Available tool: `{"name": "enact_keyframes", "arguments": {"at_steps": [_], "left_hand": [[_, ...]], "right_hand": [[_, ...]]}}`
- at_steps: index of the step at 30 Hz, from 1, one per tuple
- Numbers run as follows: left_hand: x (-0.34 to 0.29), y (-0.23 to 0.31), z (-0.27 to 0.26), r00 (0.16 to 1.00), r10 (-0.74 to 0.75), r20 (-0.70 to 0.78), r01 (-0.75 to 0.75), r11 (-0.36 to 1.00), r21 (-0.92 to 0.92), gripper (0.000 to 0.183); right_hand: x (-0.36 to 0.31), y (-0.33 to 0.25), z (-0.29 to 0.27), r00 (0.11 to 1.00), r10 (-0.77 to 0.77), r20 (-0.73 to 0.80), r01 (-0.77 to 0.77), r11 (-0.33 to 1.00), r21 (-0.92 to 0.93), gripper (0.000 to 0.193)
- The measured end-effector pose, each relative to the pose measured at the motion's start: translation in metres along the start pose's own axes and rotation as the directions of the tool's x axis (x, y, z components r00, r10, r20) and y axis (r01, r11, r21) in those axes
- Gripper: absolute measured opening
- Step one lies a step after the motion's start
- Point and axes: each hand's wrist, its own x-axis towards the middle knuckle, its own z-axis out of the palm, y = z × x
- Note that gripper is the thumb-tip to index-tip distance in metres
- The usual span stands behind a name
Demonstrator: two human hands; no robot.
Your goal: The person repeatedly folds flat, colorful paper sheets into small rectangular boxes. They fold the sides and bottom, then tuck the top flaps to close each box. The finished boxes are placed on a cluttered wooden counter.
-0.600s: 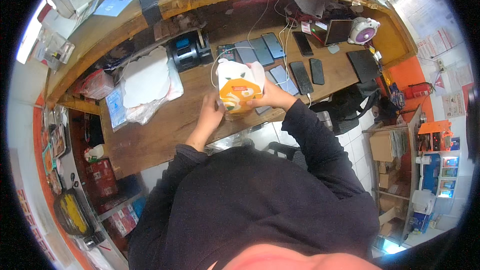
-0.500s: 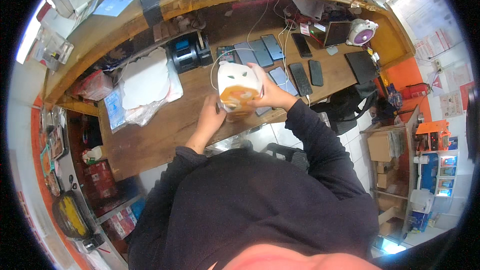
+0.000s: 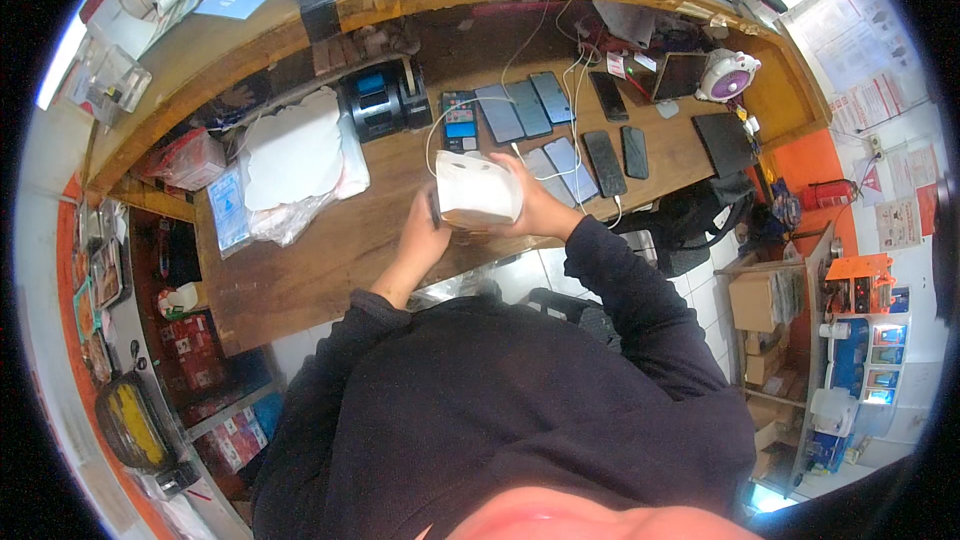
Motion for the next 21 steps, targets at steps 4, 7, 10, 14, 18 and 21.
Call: {"name": "enact_keyframes", "arguments": {"at_steps": [4, 7, 10, 14, 18, 21], "left_hand": [[-0.002, 0.006, -0.01, 0.99, 0.001, 0.143, -0.01, 0.998, 0.058, 0.073], [0.005, 0.02, -0.028, 0.94, -0.029, 0.339, -0.009, 0.994, 0.11, 0.09], [0.019, 0.043, -0.042, 0.927, 0.015, 0.375, -0.062, 0.991, 0.115, 0.113], [0.035, 0.045, -0.036, 0.872, 0.147, 0.467, -0.236, 0.962, 0.138, 0.106], [0.033, 0.05, -0.034, 0.895, 0.212, 0.393, -0.308, 0.93, 0.2, 0.068], [0.037, 0.059, -0.039, 0.864, 0.234, 0.447, -0.387, 0.875, 0.29, 0.047]], "right_hand": [[-0.002, 0.029, -0.004, 0.977, 0.14, 0.159, -0.113, 0.98, -0.167, 0.12], [-0.008, 0.028, -0.014, 0.949, 0.209, 0.238, -0.151, 0.959, -0.239, 0.116], [-0.006, 0.0, -0.035, 0.909, 0.293, 0.295, -0.247, 0.951, -0.185, 0.114], [-0.006, 0.013, -0.036, 0.933, 0.116, 0.341, -0.123, 0.992, 0.0, 0.113], [-0.006, 0.009, -0.036, 0.938, 0.161, 0.306, -0.234, 0.947, 0.219, 0.108], [-0.013, 0.01, -0.026, 0.98, 0.131, 0.149, -0.118, 0.989, -0.091, 0.105]]}}
